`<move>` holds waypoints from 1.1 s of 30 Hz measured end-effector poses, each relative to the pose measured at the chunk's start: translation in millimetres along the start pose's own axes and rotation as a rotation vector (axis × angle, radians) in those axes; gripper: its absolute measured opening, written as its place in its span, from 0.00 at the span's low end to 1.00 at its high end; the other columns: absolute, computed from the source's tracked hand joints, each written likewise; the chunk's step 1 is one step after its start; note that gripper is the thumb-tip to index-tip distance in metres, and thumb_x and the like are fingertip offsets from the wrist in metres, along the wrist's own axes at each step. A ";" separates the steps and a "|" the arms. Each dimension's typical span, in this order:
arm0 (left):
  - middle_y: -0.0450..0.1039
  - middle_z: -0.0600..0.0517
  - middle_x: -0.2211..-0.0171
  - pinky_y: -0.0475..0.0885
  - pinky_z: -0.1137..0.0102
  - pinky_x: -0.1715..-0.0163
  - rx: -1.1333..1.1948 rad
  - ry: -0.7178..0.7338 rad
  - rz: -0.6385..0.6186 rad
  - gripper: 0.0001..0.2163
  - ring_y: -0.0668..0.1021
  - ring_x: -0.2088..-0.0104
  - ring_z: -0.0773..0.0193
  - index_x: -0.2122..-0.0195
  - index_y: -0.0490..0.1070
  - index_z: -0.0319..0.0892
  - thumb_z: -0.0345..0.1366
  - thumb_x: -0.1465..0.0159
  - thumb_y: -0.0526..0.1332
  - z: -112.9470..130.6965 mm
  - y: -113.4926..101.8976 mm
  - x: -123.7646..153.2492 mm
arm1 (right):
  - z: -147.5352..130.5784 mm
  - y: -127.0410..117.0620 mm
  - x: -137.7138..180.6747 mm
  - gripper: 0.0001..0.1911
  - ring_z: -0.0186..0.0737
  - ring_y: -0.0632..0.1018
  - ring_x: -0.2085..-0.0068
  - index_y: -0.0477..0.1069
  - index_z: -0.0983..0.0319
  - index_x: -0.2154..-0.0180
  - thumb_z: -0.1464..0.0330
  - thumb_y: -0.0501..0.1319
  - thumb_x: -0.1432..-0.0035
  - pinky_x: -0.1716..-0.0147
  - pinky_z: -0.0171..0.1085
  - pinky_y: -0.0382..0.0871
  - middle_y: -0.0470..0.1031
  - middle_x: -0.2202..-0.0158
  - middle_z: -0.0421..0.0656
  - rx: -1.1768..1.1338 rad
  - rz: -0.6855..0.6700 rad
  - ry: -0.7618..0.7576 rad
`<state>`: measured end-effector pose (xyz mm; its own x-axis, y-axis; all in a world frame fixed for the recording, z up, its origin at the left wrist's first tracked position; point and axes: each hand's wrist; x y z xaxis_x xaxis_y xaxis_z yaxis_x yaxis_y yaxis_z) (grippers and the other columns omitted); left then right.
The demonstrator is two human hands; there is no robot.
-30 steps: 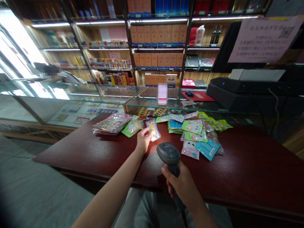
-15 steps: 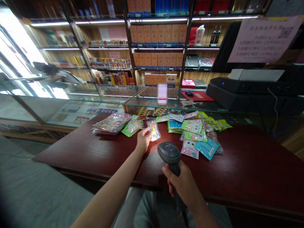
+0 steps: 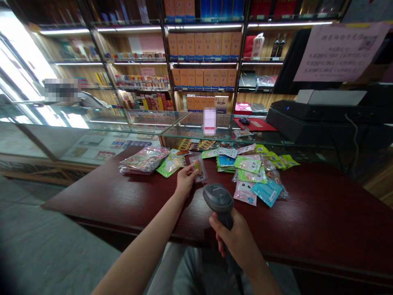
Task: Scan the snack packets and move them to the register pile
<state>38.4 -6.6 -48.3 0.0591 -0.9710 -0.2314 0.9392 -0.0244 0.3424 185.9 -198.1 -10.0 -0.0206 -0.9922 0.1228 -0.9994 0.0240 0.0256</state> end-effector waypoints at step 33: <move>0.73 0.52 0.67 0.70 0.72 0.66 -0.696 0.462 -0.316 0.02 0.75 0.66 0.65 0.67 0.69 0.42 0.29 0.42 0.60 1.6 95.3 -9.1 | 40.2 -65.8 -13.4 0.15 0.24 0.50 0.84 0.73 0.62 0.57 0.58 0.63 0.40 0.88 0.22 0.62 0.61 0.79 0.31 -1.162 -0.151 -0.349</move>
<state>126.8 -0.5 -12.1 -0.2483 -0.7472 -0.6164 0.9183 0.0210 -0.3954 250.8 -191.3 -53.2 -0.0920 -0.9696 -0.2266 -0.3759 -0.1769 0.9096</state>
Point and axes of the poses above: each hand's wrist, its own x-axis away from the middle knuckle, its own y-axis out of the palm, z = x × y
